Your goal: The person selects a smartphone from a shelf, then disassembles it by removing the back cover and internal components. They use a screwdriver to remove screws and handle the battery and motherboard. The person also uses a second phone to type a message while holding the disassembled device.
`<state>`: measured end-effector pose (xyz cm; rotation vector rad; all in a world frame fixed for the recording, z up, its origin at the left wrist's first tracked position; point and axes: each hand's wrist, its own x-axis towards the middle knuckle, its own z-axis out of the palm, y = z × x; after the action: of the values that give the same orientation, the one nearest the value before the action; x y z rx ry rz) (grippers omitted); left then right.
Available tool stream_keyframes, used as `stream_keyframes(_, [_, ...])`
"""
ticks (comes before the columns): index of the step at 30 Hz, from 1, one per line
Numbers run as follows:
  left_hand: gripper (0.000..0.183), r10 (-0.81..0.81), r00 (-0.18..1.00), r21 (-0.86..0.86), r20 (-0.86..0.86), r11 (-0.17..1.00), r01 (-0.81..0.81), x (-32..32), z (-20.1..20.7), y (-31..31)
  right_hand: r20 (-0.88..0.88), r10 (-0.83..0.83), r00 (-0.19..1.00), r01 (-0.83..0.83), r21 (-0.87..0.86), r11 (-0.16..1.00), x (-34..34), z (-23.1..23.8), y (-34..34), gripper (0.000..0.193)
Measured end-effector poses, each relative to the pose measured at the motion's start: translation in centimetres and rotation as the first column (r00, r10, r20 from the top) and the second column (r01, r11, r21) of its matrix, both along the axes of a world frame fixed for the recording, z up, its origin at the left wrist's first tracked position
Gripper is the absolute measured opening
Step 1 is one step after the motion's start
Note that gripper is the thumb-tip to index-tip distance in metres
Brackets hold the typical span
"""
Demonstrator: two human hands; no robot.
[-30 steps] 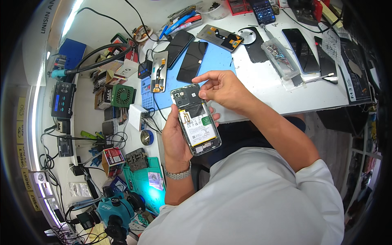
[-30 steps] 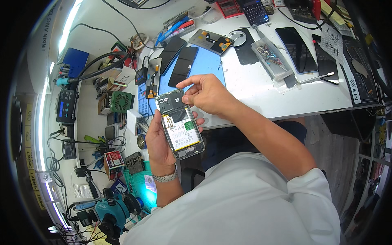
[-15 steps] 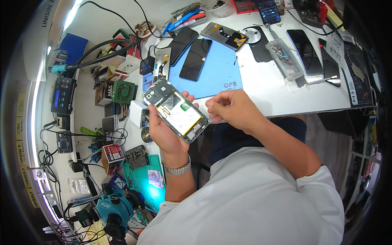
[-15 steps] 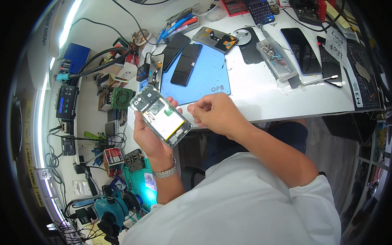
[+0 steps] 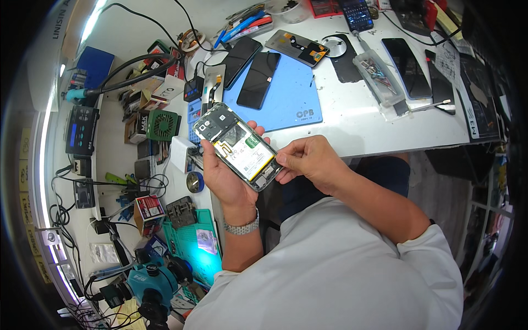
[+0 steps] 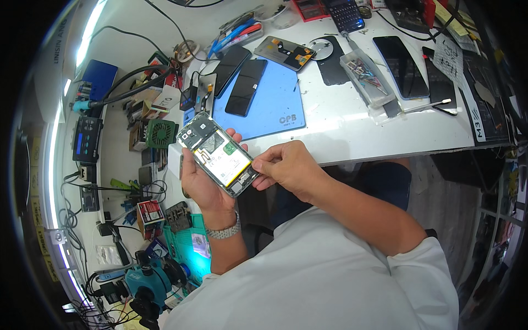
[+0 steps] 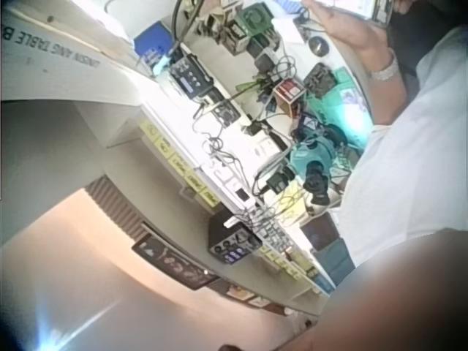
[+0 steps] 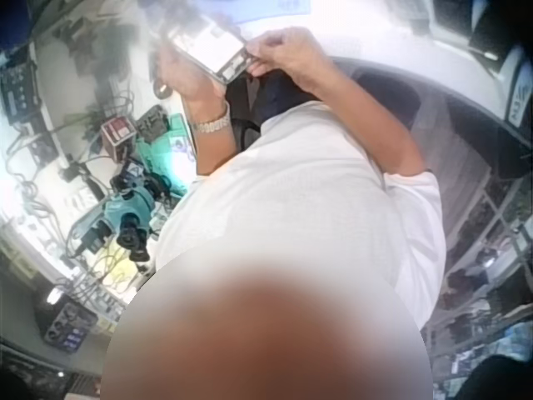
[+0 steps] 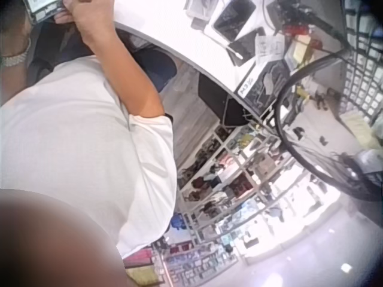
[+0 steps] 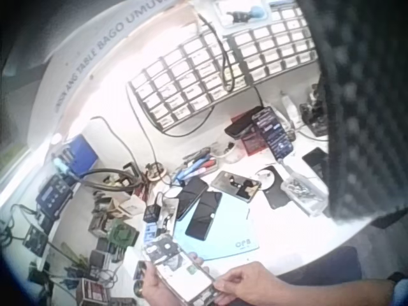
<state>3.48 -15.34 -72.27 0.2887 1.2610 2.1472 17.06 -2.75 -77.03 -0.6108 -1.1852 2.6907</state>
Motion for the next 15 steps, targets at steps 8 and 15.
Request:
stream_keyframes(8, [0.07, 0.092, 0.995, -0.013, -0.041, 0.996, -0.093, 0.3, 0.3, 0.4, -0.049, 0.002, 0.999, -0.01, -0.167, 0.986, 0.0, -0.4, -1.2, 0.033])
stream_keyframes(15, [0.071, 0.101, 0.994, -0.019, -0.052, 0.995, -0.102, 0.8, 0.4, 0.8, -0.043, -0.005, 0.999, 0.001, -0.105, 0.994, 0.0, -0.6, -0.9, 0.032])
